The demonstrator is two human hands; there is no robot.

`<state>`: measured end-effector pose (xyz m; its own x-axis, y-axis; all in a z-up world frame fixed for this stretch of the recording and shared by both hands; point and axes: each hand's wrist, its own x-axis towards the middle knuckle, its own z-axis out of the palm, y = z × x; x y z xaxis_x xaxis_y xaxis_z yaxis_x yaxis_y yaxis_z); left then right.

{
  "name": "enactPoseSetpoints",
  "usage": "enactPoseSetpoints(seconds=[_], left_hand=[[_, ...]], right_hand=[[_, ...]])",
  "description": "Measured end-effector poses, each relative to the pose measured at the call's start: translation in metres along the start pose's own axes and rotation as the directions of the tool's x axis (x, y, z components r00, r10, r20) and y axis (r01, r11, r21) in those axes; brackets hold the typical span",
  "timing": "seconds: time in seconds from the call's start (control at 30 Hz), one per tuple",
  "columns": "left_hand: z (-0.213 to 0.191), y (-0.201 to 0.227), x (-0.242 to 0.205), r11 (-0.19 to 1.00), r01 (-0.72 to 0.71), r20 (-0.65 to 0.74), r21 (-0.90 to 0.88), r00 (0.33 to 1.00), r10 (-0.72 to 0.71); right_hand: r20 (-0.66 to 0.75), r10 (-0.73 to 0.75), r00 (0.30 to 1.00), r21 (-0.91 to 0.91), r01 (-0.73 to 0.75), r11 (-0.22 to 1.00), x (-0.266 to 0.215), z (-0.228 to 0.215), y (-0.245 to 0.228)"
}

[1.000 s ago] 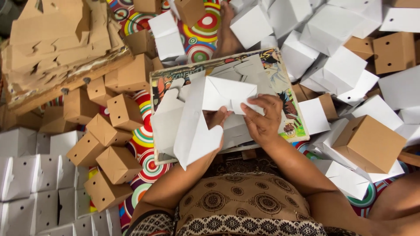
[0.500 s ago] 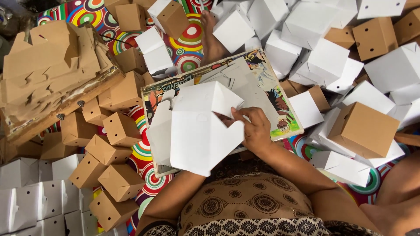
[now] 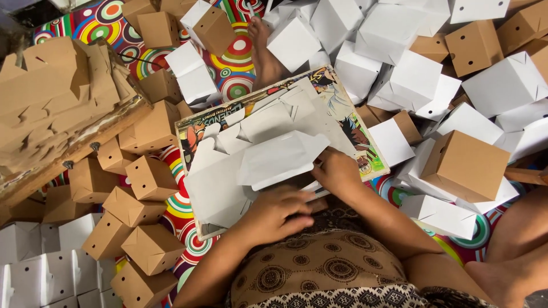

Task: Assembling small cardboard boxes by folding flat sheets along pre-scored lines and tucking in the flaps.

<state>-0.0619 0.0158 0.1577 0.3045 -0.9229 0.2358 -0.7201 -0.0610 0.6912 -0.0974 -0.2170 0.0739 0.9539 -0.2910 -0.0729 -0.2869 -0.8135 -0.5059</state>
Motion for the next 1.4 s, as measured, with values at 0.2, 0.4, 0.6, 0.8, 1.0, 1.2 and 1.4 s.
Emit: enactPoseSetpoints(seconds=[0.2,0.4,0.6,0.8,1.0,1.2,1.4], left_hand=[[-0.001,-0.04,-0.061,0.992,0.124,-0.336,-0.028,0.933,-0.126],[0.002,-0.049,-0.067,0.83,0.558,-0.461,-0.016,0.732,-0.501],[0.011,-0.054,-0.055,0.835,0.524,-0.401,-0.169,0.737,-0.544],[0.022,-0.072,-0.047,0.8,0.522,-0.451,-0.295,0.662,-0.598],[0.027,-0.069,-0.039,0.768,0.537,-0.447,-0.348,0.625,-0.64],[0.025,-0.05,-0.037,0.723,0.598,-0.335,-0.346,0.641,-0.691],[0.02,-0.043,-0.037,0.668,0.662,-0.214,-0.34,0.637,-0.741]], right_hand=[[0.018,0.11,0.994,0.159,-0.111,0.981,-0.008,-0.037,0.003],[-0.111,0.091,0.99,0.33,-0.049,0.943,-0.002,-0.034,0.003],[-0.212,-0.068,0.975,0.278,0.127,0.952,-0.002,-0.053,-0.025],[-0.075,-0.059,0.995,0.414,0.085,0.906,0.003,-0.021,-0.006],[0.013,-0.032,0.999,0.428,0.024,0.903,-0.007,-0.018,-0.021],[0.035,-0.032,0.999,0.447,0.012,0.894,-0.014,-0.016,-0.027],[0.048,-0.031,0.998,0.536,0.0,0.844,-0.013,-0.017,-0.027]])
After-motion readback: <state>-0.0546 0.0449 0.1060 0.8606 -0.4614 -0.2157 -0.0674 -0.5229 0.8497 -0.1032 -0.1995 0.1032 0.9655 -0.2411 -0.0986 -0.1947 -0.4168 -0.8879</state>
